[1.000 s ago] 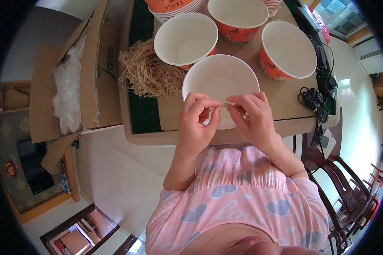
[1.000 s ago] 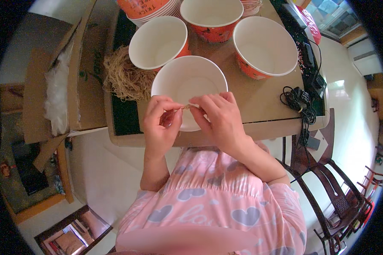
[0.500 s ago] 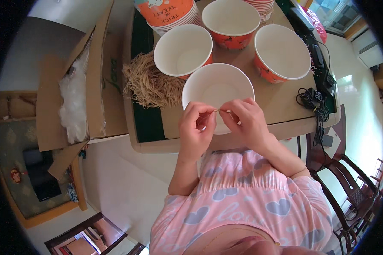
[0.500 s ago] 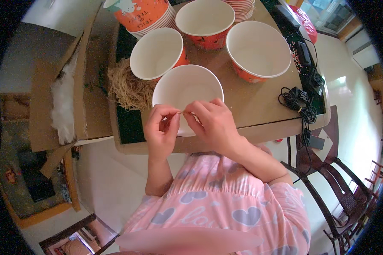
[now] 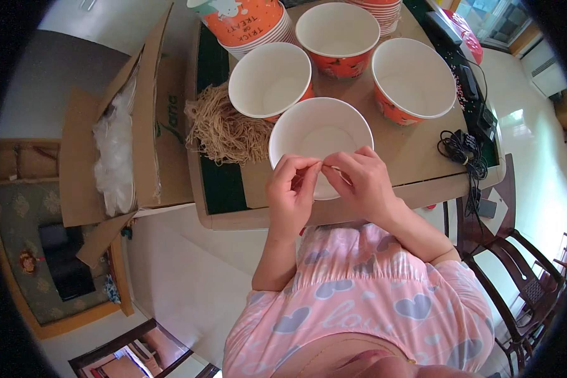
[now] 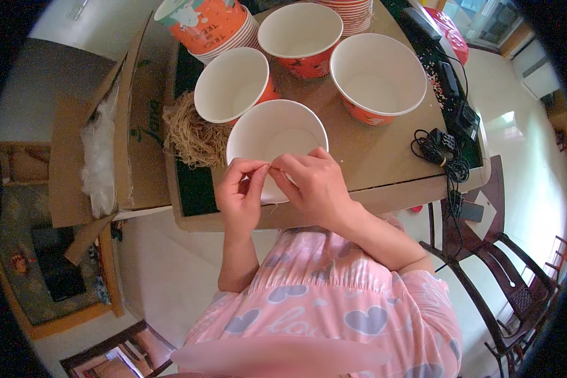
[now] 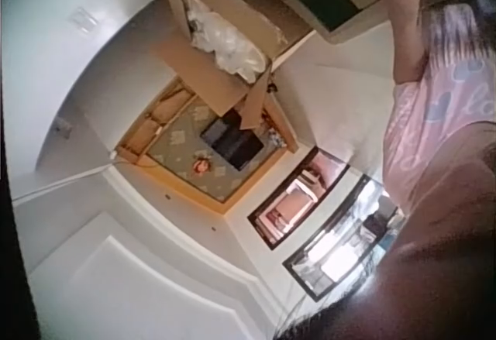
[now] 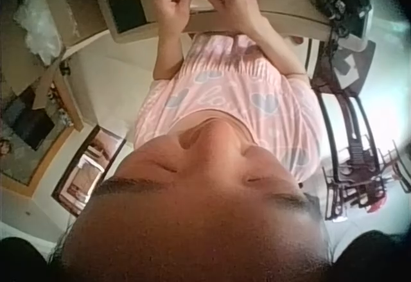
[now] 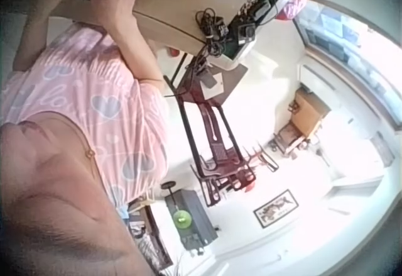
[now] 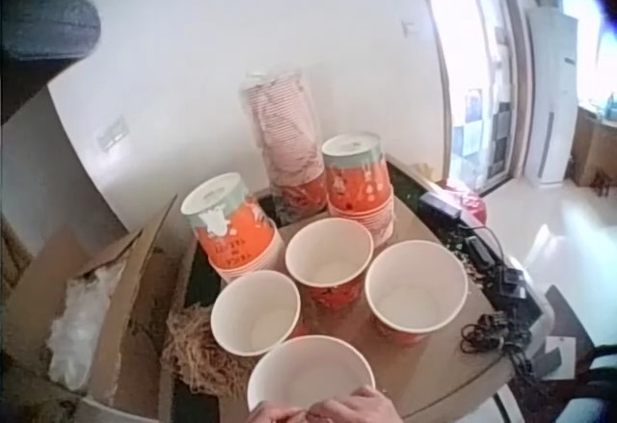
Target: Tying elastic strings through holes in paper buckets for assembly.
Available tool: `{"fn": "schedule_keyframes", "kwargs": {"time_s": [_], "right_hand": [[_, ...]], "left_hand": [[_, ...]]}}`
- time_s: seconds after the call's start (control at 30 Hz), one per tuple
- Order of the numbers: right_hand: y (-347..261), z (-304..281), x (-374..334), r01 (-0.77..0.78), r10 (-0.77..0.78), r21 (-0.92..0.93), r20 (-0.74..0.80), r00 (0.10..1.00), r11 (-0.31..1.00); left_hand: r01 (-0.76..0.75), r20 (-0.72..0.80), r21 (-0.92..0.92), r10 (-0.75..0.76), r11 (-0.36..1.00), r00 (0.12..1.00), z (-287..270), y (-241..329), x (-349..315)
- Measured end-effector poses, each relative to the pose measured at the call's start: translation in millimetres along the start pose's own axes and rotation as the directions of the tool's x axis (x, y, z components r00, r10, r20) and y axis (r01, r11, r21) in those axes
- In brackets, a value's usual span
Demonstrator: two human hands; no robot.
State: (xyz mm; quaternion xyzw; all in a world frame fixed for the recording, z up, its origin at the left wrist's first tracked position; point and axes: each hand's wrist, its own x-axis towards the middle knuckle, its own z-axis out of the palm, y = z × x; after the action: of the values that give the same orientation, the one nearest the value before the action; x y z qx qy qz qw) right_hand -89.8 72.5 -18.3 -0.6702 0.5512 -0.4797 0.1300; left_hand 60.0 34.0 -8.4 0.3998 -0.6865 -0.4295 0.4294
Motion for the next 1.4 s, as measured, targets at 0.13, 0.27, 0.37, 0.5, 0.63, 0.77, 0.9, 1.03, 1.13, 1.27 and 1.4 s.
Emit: {"fn": "schedule_keyframes", "kwargs": {"time_s": [0.13, 0.27, 0.37, 0.5, 0.63, 0.77, 0.9, 1.03, 1.13, 1.27, 1.4], "right_hand": [[1, 1, 0, -0.029, 0.029, 0.012, 0.01, 1.0, 1.0], [2, 2, -1, -0.009, 0.009, -0.005, 0.031, 0.999, 1.0], [2, 3, -1, 0.0, 0.0, -0.008, 0.0, 1.0, 1.0], [3, 5, -2, 0.008, -0.007, -0.028, 0.013, 1.0, 1.0], [4, 4, -2, 0.019, -0.019, -0.026, -0.013, 1.0, 0.999], [-1, 0, 1, -0.024, 0.023, 0.031, 0.007, 1.0, 0.999], [-5, -16, 9, -0.192, 0.18, 0.297, 0.07, 0.981, 0.935], [-5, -31, 15, -0.341, 0.288, 0.595, 0.187, 0.939, 0.728], [-4, -44, 16, -0.448, 0.361, 0.645, 0.274, 0.892, 0.618], [6, -52, 10, -0.325, 0.265, 0.575, 0.188, 0.946, 0.751], [4, -58, 0, -0.219, 0.125, 0.512, 0.21, 0.97, 0.83]], "left_hand": [[-0.004, -0.016, 0.053, 0.004, 0.999, 1.0, 3, 1, 1], [-0.063, -0.057, 0.078, 0.068, 0.995, 0.996, 4, -8, 1], [-0.082, -0.089, 0.119, 0.093, 0.99, 0.992, 5, -8, 4], [-0.169, -0.078, 0.33, 0.205, 0.929, 0.976, 7, -3, 6], [-0.214, -0.096, 0.388, 0.27, 0.897, 0.958, 13, -9, 5], [-0.128, -0.147, 0.257, 0.17, 0.958, 0.974, 11, -9, 4], [-0.196, -0.065, 0.202, 0.213, 0.96, 0.975, 7, 17, 11], [-0.262, 0.018, 0.164, 0.262, 0.951, 0.965, 10, 36, 18], [-0.144, 0.114, 0.154, 0.128, 0.977, 0.985, 5, 49, 20], [-0.009, 0.35, 0.096, -0.025, 0.995, 0.936, -13, 51, 22], [0.189, 0.461, -0.02, -0.159, 0.982, 0.873, -16, 62, 23]]}}
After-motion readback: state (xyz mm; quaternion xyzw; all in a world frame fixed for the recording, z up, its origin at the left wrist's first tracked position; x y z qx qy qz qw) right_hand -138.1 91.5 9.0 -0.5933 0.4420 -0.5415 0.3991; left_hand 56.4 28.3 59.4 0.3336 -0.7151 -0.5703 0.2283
